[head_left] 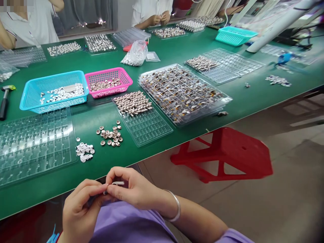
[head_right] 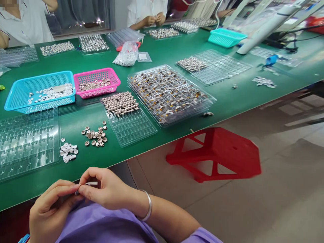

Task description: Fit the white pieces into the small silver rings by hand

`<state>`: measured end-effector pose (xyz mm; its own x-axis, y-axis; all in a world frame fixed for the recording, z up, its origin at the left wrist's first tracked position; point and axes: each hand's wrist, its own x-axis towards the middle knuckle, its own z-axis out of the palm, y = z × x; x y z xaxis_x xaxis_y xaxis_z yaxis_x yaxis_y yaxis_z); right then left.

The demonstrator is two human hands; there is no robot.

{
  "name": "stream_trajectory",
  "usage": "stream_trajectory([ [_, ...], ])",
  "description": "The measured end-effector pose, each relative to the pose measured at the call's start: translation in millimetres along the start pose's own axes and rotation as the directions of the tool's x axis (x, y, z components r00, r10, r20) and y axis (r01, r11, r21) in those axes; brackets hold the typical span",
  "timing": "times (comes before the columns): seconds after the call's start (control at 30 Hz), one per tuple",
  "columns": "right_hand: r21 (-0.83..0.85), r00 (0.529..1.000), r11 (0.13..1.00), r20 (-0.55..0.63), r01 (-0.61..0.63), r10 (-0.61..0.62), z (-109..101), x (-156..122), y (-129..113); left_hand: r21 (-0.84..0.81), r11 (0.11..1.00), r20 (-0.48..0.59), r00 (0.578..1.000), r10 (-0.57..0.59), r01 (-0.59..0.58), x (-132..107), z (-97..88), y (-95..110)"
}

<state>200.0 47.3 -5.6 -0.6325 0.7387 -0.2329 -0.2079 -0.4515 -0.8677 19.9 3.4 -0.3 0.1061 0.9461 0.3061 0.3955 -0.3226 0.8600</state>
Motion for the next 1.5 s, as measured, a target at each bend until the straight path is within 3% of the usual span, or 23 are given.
stream_trajectory([
  [0.17, 0.063, 0.996, 0.996, 0.078, -0.055, 0.05, -7.9, 2.2, -0.5, 0.016, 0.998, 0.024, 0.998, -0.061, 0.061, 2.7, -2.7, -1.4],
  [0.4, 0.083, 0.997, 0.996, 0.074, 0.016, -0.022, -5.7, 1.1, 5.1, 0.012, 1.0, 0.047, 0.999, -0.012, 0.012, 5.3, 0.7, 1.7],
  [0.53, 0.183, 0.998, 0.983, 0.064, -0.001, -0.011, -5.6, 1.6, 15.3, 0.008, 0.999, 0.057, 0.998, 0.031, -0.031, 9.8, 2.8, 3.9],
  [0.67, 0.395, 0.996, 0.917, 0.081, -0.063, 0.033, -3.8, 4.0, 30.7, -0.039, 0.999, 0.076, 0.997, 0.019, -0.016, 9.6, 2.9, 3.1],
  [0.87, 0.62, 0.982, 0.776, 0.191, -0.115, -0.007, 1.1, 10.7, 46.3, -0.033, 0.999, 0.075, 0.997, 0.035, -0.033, 11.8, 4.9, 7.6],
  [1.07, 0.663, 0.966, 0.729, 0.26, -0.171, -0.01, 0.1, 16.9, 53.9, 0.148, 0.98, 0.042, 0.991, 0.126, -0.131, 17.5, 7.5, 15.0],
  [1.5, 0.661, 0.964, 0.73, 0.264, -0.173, -0.01, 0.6, 20.1, 59.1, 0.247, 0.947, 0.037, 0.979, 0.2, -0.203, 19.2, 8.1, 19.7],
])
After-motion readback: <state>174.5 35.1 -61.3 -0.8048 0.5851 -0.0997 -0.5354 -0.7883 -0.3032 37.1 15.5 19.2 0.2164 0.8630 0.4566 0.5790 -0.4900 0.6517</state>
